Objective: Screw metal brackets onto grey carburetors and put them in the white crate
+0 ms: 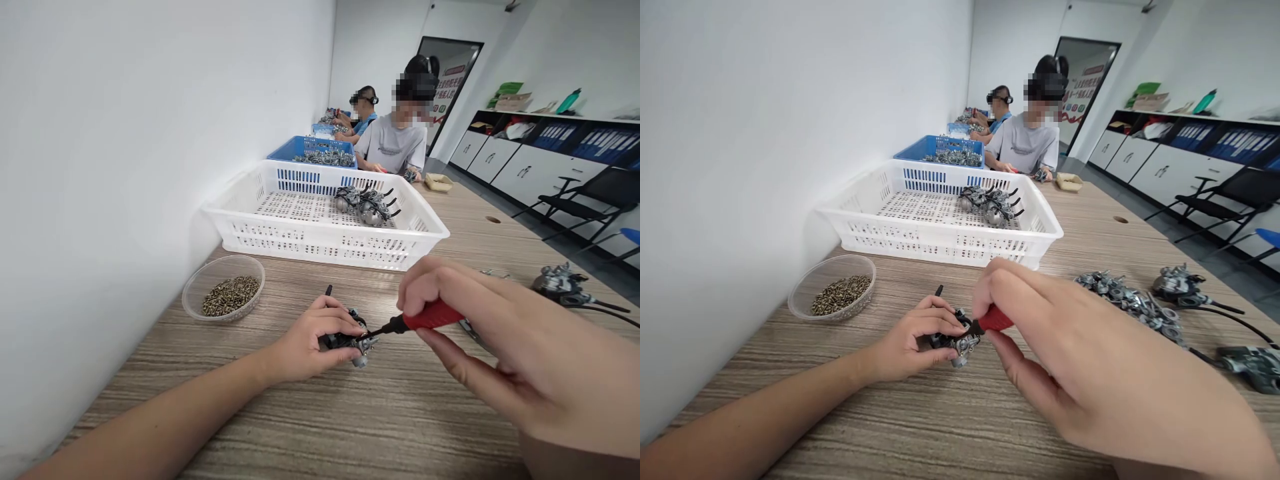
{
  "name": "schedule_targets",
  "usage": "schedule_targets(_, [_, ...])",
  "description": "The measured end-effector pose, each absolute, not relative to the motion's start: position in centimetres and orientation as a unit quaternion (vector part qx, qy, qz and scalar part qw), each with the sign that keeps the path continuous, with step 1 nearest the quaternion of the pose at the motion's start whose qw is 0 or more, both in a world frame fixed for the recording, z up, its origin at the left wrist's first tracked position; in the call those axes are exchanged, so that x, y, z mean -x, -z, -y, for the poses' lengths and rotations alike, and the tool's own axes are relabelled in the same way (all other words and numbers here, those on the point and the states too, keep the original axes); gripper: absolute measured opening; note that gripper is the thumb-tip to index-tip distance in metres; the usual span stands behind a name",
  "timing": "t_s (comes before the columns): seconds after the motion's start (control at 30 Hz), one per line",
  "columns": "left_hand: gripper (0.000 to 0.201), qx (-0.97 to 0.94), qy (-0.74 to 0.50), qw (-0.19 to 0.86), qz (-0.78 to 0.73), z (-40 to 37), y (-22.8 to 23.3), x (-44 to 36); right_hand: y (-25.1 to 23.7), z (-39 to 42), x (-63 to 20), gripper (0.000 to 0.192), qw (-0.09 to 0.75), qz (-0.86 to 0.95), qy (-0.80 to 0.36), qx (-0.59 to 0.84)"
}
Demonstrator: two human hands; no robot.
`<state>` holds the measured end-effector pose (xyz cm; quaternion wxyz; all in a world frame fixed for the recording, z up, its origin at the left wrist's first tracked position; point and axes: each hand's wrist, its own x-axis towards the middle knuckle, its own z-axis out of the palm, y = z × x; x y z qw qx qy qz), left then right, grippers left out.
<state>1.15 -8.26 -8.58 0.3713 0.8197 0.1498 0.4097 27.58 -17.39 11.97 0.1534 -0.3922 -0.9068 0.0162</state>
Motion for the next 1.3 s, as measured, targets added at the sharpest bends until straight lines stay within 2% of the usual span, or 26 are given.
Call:
schedule_targets(0.1, [0.033,-0.817,-0.401,0.381,-0.161,8.5,8.6,-1.1,-11.8,17.2,-27.6,0.016,0.160,0.908,-0.034,0.385])
schedule_targets(0.2, [0.036,-0.799,-0.400,0.407,-0.191,8.7,8.5,-1.0,-11.3,16.3,-27.1,0.022,0.185,0.903,0.049,0.384])
schedule_targets(0.3, [0.026,-0.791,-0.417,0.413,-0.171,8.7,8.4,-1.1,-11.4,16.0,-26.9,0.021,0.190,0.892,0.100,0.397])
schedule_targets(0.4, [0.020,-0.790,-0.437,0.407,-0.140,8.6,8.3,-1.2,-12.1,16.6,-27.1,0.008,0.174,0.905,0.012,0.388])
schedule_targets(0.53, [0.019,-0.784,-0.437,0.416,-0.146,8.7,8.2,-1.3,-12.1,16.8,-27.3,0.011,0.167,0.916,-0.061,0.358])
schedule_targets(0.73, [0.019,-0.770,-0.424,0.445,-0.172,8.7,8.4,-1.3,-11.0,15.9,-26.6,0.037,0.214,0.885,0.101,0.400])
schedule_targets(0.77, [0.020,-0.768,-0.425,0.447,-0.173,8.7,8.5,-1.3,-11.2,16.1,-26.6,0.035,0.211,0.882,0.089,0.411])
schedule_targets(0.87, [0.022,-0.763,-0.422,0.456,-0.179,8.6,8.8,-1.4,-11.8,16.9,-26.9,0.013,0.180,0.900,-0.010,0.397])
schedule_targets(0.97, [0.023,-0.763,-0.410,0.463,-0.187,8.6,8.8,-1.4,-11.8,16.9,-27.4,0.013,0.168,0.906,-0.047,0.386])
schedule_targets(1.1, [0.021,-0.764,-0.415,0.460,-0.182,8.7,8.5,-1.3,-10.8,16.0,-27.2,0.040,0.189,0.869,0.128,0.439])
schedule_targets(1.17, [0.020,-0.764,-0.422,0.457,-0.175,8.8,8.5,-1.3,-10.5,16.0,-27.0,0.042,0.181,0.862,0.167,0.443])
schedule_targets(1.3, [0.021,-0.763,-0.421,0.459,-0.173,8.7,8.6,-1.4,-10.6,17.4,-27.1,0.032,0.187,0.886,0.072,0.419])
